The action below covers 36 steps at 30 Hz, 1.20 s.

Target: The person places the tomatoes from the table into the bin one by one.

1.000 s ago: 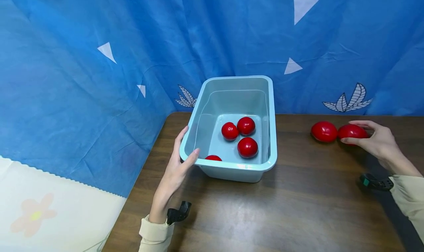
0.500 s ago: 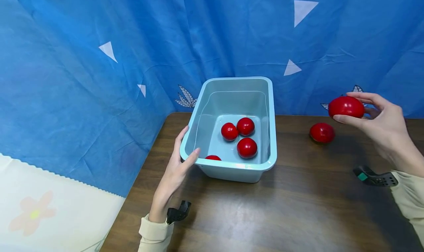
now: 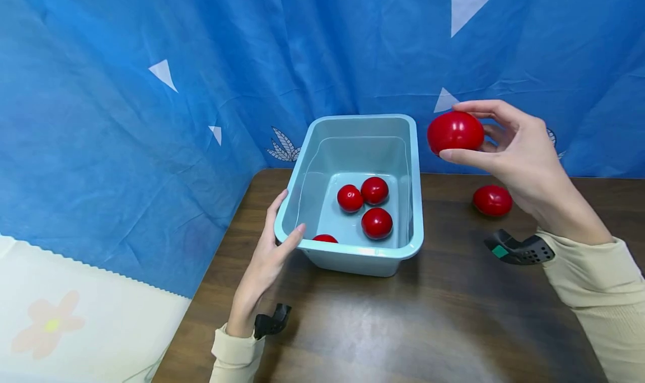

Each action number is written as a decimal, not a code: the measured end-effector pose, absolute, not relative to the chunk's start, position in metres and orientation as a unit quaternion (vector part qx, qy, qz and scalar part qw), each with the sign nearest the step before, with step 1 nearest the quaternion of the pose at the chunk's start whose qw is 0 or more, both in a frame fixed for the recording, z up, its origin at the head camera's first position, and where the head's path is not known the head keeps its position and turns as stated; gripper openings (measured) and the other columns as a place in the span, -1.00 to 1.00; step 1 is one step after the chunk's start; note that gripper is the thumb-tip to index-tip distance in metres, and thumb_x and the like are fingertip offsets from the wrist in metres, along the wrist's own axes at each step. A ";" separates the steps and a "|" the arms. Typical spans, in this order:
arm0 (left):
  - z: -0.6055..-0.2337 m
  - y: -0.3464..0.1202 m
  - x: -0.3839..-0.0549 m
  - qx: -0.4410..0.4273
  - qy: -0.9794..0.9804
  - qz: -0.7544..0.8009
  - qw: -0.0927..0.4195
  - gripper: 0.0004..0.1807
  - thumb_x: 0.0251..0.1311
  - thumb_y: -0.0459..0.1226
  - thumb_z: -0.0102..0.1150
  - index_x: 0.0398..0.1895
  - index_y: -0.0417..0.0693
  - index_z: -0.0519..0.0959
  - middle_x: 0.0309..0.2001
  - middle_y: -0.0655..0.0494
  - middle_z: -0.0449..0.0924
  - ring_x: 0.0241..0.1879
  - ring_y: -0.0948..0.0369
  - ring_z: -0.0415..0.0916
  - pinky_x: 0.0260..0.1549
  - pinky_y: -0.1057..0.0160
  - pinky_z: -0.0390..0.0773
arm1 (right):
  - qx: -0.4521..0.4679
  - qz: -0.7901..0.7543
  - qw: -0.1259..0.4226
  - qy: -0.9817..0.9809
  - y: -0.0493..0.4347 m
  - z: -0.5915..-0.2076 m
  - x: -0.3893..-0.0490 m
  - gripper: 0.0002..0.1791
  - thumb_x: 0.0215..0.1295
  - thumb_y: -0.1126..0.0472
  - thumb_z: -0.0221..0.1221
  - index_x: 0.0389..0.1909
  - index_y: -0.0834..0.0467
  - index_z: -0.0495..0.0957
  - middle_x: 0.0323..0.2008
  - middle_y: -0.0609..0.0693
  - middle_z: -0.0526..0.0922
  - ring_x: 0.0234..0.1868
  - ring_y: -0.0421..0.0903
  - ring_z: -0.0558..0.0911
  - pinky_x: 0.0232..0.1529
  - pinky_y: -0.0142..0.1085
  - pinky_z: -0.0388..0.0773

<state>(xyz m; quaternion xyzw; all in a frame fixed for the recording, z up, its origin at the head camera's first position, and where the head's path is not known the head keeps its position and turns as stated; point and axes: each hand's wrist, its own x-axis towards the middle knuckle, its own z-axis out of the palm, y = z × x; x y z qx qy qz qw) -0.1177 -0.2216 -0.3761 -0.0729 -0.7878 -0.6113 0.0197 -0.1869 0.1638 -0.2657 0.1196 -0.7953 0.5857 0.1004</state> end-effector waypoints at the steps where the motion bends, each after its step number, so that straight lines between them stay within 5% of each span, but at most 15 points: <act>1: -0.376 -0.221 -0.118 -0.074 -0.786 -0.613 0.018 -0.15 0.46 -0.18 0.19 0.67 0.38 -0.03 0.56 0.08 0.09 0.45 -0.16 0.22 0.26 -0.25 0.49 | 0.128 0.587 0.097 -0.793 0.158 -0.263 -0.188 -0.23 0.19 0.38 0.48 0.42 -0.04 0.49 0.43 -0.03 0.39 0.34 0.00 0.44 -0.10 -0.57 0.61; 6: -0.375 -0.222 -0.118 -0.073 -0.787 -0.612 0.018 -0.15 0.46 -0.17 0.19 0.67 0.37 -0.03 0.57 0.08 0.07 0.46 -0.16 0.21 0.26 -0.25 0.49 | 0.163 0.603 0.072 -0.777 0.125 -0.253 -0.195 -0.26 0.20 0.37 0.48 0.40 -0.03 0.51 0.47 -0.02 0.35 0.44 0.07 0.37 -0.03 -0.51 0.63; 18: -0.375 -0.222 -0.118 -0.064 -0.793 -0.605 0.019 -0.15 0.45 -0.15 0.19 0.67 0.36 -0.03 0.57 0.06 0.07 0.46 -0.15 0.21 0.27 -0.27 0.47 | 0.202 0.598 0.007 -0.775 0.059 -0.263 -0.214 -0.25 0.13 0.39 0.49 0.38 0.11 0.50 0.30 0.09 0.48 0.24 0.09 0.51 -0.05 -0.27 0.70; 26: -0.374 -0.221 -0.118 -0.063 -0.791 -0.608 0.020 -0.13 0.42 -0.14 0.22 0.66 0.39 -0.02 0.57 0.09 0.08 0.46 -0.12 0.22 0.23 -0.24 0.52 | 0.204 0.566 -0.058 -0.797 0.036 -0.276 -0.229 -0.21 0.08 0.37 0.52 0.38 0.13 0.49 0.31 0.14 0.49 0.28 0.13 0.46 0.08 0.04 0.66; 36: -0.375 -0.223 -0.118 -0.066 -0.788 -0.612 0.014 -0.13 0.43 -0.16 0.21 0.67 0.32 -0.02 0.58 0.05 0.07 0.47 -0.15 0.21 0.24 -0.25 0.50 | 0.205 0.528 -0.109 -0.817 0.029 -0.285 -0.233 -0.19 0.04 0.38 0.52 0.38 0.13 0.48 0.30 0.18 0.48 0.29 0.17 0.44 0.06 0.08 0.67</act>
